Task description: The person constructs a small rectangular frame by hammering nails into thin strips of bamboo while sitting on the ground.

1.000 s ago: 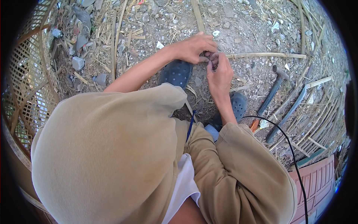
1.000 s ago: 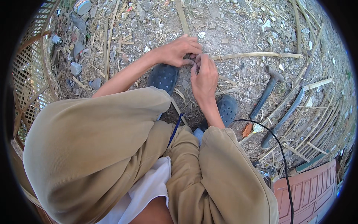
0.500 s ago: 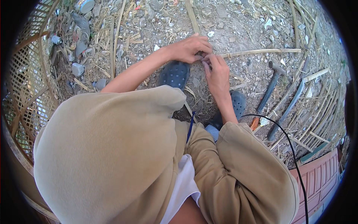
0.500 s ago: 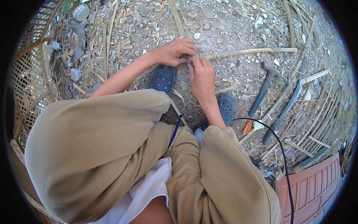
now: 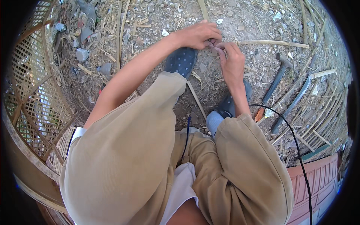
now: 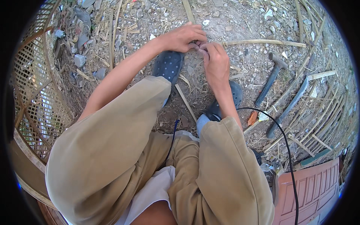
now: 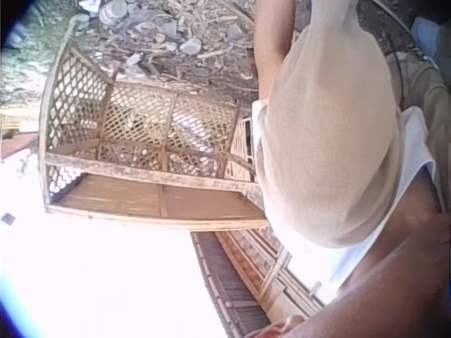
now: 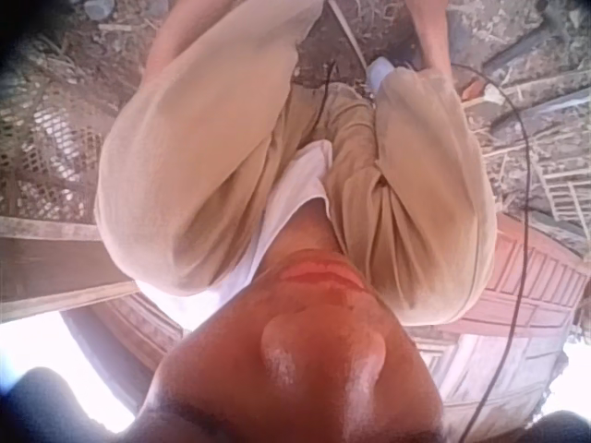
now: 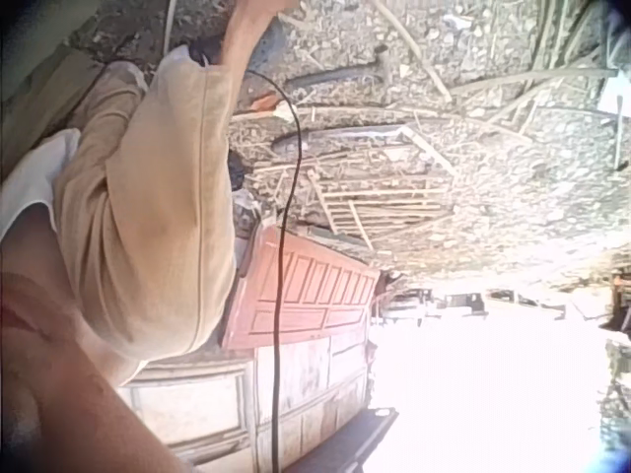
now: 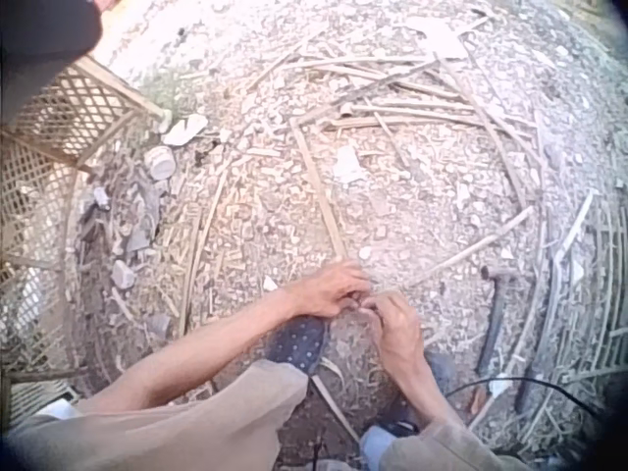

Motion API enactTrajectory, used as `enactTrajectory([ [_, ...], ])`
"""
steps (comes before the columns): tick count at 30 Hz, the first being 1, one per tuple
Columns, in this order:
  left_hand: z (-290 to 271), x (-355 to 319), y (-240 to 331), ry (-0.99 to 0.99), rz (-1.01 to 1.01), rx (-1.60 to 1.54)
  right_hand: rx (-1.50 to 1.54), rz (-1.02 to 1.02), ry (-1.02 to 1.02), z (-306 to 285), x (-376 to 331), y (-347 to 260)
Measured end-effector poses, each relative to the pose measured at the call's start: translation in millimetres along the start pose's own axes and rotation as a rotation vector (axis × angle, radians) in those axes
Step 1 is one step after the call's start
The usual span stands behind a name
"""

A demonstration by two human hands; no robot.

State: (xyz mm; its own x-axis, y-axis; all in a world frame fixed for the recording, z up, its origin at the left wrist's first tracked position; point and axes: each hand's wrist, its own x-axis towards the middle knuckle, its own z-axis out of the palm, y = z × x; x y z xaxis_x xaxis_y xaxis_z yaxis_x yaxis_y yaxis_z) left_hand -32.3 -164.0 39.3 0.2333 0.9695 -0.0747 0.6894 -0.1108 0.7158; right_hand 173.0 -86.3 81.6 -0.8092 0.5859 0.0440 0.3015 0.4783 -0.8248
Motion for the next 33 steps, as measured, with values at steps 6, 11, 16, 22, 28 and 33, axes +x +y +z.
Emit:
enactTrajectory([
  [6,3,-16,28,0.078,-0.003,0.155,-0.063,-0.041,-0.053,-56,-19,2],
  [11,-20,-55,55,0.136,-0.047,0.31,-0.123,-0.066,0.009,-105,-39,9],
  [16,-79,-179,128,0.433,-0.363,0.369,0.083,0.071,0.176,-139,-60,32],
  [22,-72,-334,164,1.073,-0.6,-0.172,0.439,0.077,0.612,-209,-94,72],
  [28,57,-410,187,1.669,-0.782,-0.521,0.427,0.021,0.901,-279,-128,54],
  [33,144,-451,231,1.675,-0.921,-0.492,0.454,0.006,1.035,-288,-152,30],
])
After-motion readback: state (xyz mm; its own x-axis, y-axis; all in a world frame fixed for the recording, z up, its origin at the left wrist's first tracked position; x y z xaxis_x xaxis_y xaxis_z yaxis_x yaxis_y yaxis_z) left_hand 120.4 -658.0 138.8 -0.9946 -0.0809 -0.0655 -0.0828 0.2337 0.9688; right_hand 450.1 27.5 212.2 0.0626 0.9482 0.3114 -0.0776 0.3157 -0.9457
